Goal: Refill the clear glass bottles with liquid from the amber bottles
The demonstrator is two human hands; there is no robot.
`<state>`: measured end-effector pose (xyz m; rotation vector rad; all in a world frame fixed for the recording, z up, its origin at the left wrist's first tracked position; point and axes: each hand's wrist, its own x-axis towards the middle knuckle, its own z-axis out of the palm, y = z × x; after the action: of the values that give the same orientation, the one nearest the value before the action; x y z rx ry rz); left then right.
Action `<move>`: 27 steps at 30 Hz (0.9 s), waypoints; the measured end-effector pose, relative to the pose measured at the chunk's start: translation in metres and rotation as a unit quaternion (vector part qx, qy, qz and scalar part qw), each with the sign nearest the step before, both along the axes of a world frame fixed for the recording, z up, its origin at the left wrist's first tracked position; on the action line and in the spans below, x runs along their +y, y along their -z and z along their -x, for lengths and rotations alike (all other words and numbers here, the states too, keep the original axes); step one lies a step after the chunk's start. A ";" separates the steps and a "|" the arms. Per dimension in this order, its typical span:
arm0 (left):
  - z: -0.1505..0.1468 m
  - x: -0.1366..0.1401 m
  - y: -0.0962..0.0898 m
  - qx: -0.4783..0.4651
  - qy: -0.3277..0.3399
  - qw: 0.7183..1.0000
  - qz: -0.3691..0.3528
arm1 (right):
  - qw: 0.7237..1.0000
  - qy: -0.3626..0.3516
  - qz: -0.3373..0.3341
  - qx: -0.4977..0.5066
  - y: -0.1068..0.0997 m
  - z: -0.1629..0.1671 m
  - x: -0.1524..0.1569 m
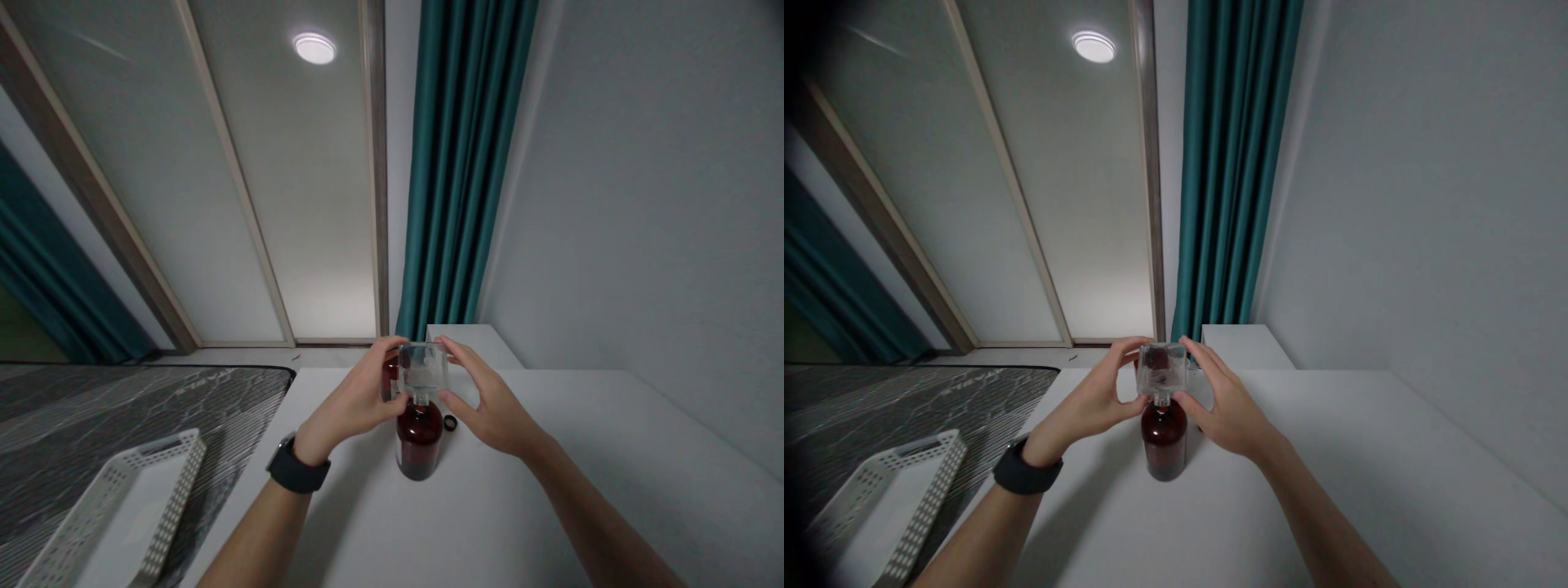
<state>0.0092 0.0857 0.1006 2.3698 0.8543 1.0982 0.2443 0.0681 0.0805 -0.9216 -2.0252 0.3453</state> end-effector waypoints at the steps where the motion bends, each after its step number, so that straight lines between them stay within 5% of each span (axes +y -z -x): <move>1: 0.000 0.000 0.000 0.001 0.000 1.000 -0.003 | 1.000 0.000 -0.002 0.001 0.000 0.000 0.000; 27: -0.001 -0.007 -0.007 0.028 -0.014 0.999 -0.037 | 1.000 -0.001 -0.019 0.011 -0.009 0.002 -0.008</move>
<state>0.0097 0.0788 0.1080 2.4657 0.8828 1.0973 0.2423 0.0603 0.0892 -0.8880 -2.0069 0.3160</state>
